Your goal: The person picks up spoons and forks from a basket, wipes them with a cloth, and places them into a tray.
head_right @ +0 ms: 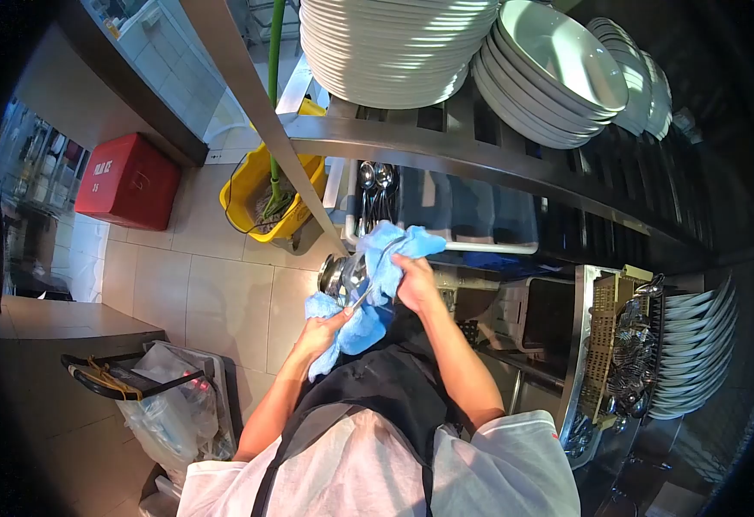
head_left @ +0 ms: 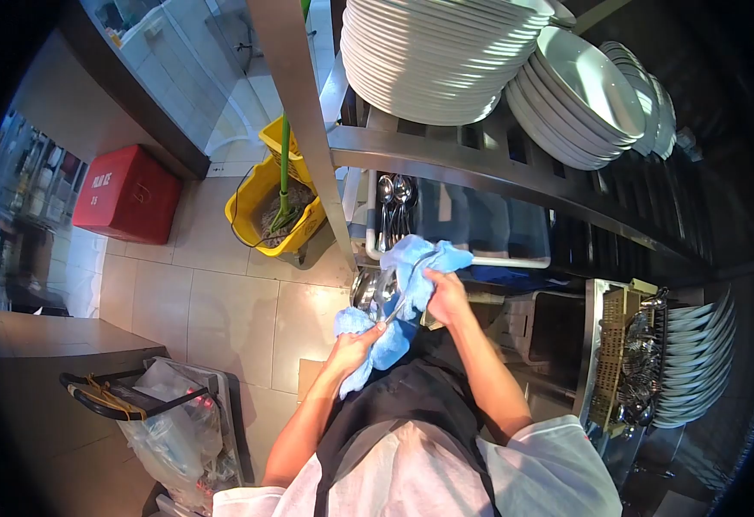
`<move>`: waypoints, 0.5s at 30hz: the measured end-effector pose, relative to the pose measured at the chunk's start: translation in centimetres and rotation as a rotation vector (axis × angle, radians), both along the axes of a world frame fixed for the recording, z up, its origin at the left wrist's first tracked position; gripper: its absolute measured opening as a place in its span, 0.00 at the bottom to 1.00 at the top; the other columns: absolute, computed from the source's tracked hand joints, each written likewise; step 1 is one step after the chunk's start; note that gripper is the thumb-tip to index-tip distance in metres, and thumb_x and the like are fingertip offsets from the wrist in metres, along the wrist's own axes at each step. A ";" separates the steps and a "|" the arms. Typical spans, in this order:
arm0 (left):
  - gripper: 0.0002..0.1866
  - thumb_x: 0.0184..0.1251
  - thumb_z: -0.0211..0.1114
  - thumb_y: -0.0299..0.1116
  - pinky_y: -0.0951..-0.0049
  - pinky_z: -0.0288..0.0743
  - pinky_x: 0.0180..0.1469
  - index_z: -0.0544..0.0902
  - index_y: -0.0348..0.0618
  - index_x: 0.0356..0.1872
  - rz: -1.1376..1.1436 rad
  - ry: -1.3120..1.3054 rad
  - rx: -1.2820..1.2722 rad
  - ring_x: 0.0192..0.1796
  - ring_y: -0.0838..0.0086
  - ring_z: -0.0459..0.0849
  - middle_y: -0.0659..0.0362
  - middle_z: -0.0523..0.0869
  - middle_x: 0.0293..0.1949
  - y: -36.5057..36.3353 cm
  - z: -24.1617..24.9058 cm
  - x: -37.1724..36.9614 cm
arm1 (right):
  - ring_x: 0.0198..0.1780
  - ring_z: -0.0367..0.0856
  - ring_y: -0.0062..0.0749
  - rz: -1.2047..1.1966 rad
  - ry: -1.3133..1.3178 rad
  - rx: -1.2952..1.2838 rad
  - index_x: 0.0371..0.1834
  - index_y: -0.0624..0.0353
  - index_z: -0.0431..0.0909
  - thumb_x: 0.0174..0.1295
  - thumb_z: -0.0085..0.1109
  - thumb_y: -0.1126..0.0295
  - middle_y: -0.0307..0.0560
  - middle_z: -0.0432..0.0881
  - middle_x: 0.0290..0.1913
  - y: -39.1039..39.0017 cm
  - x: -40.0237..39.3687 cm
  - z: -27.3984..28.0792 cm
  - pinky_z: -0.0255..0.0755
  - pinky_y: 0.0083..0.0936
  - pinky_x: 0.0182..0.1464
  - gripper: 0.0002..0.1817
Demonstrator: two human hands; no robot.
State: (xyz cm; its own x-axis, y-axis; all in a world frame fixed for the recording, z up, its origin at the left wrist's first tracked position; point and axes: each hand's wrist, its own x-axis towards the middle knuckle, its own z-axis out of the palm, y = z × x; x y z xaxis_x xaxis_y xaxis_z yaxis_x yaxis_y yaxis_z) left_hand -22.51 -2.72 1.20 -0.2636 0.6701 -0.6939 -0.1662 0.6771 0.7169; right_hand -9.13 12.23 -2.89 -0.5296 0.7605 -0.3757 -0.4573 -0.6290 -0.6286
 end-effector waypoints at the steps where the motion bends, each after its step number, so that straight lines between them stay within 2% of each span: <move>1: 0.18 0.54 0.62 0.42 0.79 0.67 0.39 0.81 0.32 0.34 0.001 0.000 0.001 0.35 0.80 0.75 0.60 0.81 0.30 0.0 -0.1 0.4 | 0.51 0.68 0.30 -0.065 0.011 0.088 0.52 0.60 0.63 0.58 0.48 0.75 0.42 0.70 0.48 -0.2 -0.8 -1.3 0.61 0.28 0.54 0.17; 3: 0.22 0.53 0.61 0.49 0.78 0.67 0.34 0.82 0.34 0.29 0.099 -0.056 0.186 0.29 0.79 0.73 0.61 0.80 0.24 -0.3 -1.0 1.4 | 0.45 0.69 0.27 -0.268 -0.297 0.329 0.48 0.64 0.67 0.60 0.49 0.64 0.43 0.72 0.45 0.1 -2.2 -2.5 0.64 0.26 0.48 0.17; 4: 0.25 0.54 0.59 0.52 0.76 0.66 0.29 0.81 0.33 0.27 0.075 0.037 0.169 0.25 0.80 0.71 0.60 0.78 0.19 -0.2 -1.6 1.6 | 0.42 0.70 0.26 -0.328 -0.465 0.303 0.47 0.63 0.67 0.60 0.49 0.61 0.42 0.72 0.43 0.8 -2.3 -1.8 0.65 0.27 0.45 0.18; 5: 0.25 0.54 0.59 0.52 0.76 0.66 0.29 0.81 0.33 0.27 0.074 0.038 0.170 0.25 0.80 0.71 0.60 0.78 0.19 -0.4 -2.0 1.6 | 0.39 0.70 0.24 -0.389 -0.634 0.276 0.47 0.62 0.66 0.60 0.48 0.58 0.42 0.72 0.40 1.4 -2.2 -1.1 0.67 0.28 0.41 0.19; 6: 0.27 0.54 0.56 0.54 0.74 0.66 0.29 0.80 0.33 0.27 0.024 0.124 0.157 0.24 0.78 0.72 0.56 0.77 0.18 -0.4 -2.5 1.7 | 0.35 0.70 0.23 -0.429 -0.671 0.191 0.44 0.62 0.68 0.60 0.48 0.55 0.41 0.72 0.37 1.7 -2.6 -0.5 0.67 0.27 0.37 0.20; 7: 0.29 0.55 0.54 0.56 0.73 0.66 0.29 0.79 0.33 0.26 -0.026 0.206 0.136 0.23 0.76 0.72 0.52 0.76 0.17 -0.4 -1.5 1.8 | 0.35 0.70 0.23 -0.429 -0.675 0.189 0.44 0.62 0.68 0.60 0.48 0.55 0.41 0.72 0.37 1.3 -2.7 -1.0 0.67 0.27 0.37 0.20; 9: 0.30 0.55 0.51 0.58 0.71 0.66 0.28 0.78 0.33 0.25 -0.068 0.294 0.122 0.23 0.75 0.72 0.48 0.74 0.15 0.3 -0.7 1.4 | 0.33 0.70 0.25 -0.496 -0.698 0.132 0.36 0.67 0.72 0.61 0.47 0.59 0.43 0.75 0.30 0.4 -3.5 -1.7 0.66 0.27 0.36 0.18; 10: 0.31 0.55 0.51 0.59 0.70 0.66 0.29 0.78 0.34 0.25 -0.045 0.303 0.007 0.23 0.73 0.72 0.47 0.74 0.16 0.7 -0.5 1.1 | 0.34 0.71 0.25 -0.444 -0.438 -0.006 0.36 0.64 0.72 0.61 0.47 0.65 0.43 0.75 0.31 -0.7 -3.8 -1.7 0.67 0.26 0.37 0.12; 11: 0.31 0.54 0.51 0.60 0.69 0.66 0.30 0.78 0.34 0.25 -0.020 0.311 -0.109 0.24 0.72 0.73 0.46 0.74 0.16 0.8 -0.5 0.8 | 0.36 0.74 0.26 -0.499 -0.195 -0.012 0.38 0.62 0.71 0.60 0.46 0.72 0.42 0.75 0.33 -1.5 -4.6 -2.1 0.69 0.24 0.39 0.07; 13: 0.34 0.54 0.49 0.62 0.67 0.67 0.32 0.78 0.33 0.26 -0.002 0.271 -0.137 0.27 0.70 0.75 0.45 0.76 0.18 0.1 -4.2 -0.1 | 0.37 0.75 0.29 -0.201 -0.053 -0.094 0.41 0.62 0.69 0.59 0.46 0.76 0.42 0.75 0.35 -1.7 -3.1 -2.2 0.71 0.25 0.41 0.08; 15: 0.34 0.54 0.48 0.63 0.67 0.67 0.34 0.79 0.34 0.27 0.022 0.252 -0.085 0.28 0.69 0.76 0.43 0.76 0.19 -0.6 -5.4 -0.3 | 0.37 0.76 0.31 0.089 -0.173 0.262 0.42 0.62 0.68 0.58 0.46 0.78 0.42 0.75 0.34 0.7 -1.3 -4.6 0.71 0.27 0.40 0.09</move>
State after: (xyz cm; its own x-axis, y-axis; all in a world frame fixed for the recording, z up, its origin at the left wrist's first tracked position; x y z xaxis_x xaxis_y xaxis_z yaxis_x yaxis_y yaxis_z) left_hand -22.78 -3.30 -4.22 -0.4489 0.6047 -0.6579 -0.0045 0.7347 0.6784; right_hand -10.45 12.95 -7.49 -0.5439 0.7967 -0.2633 -0.2796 -0.4680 -0.8383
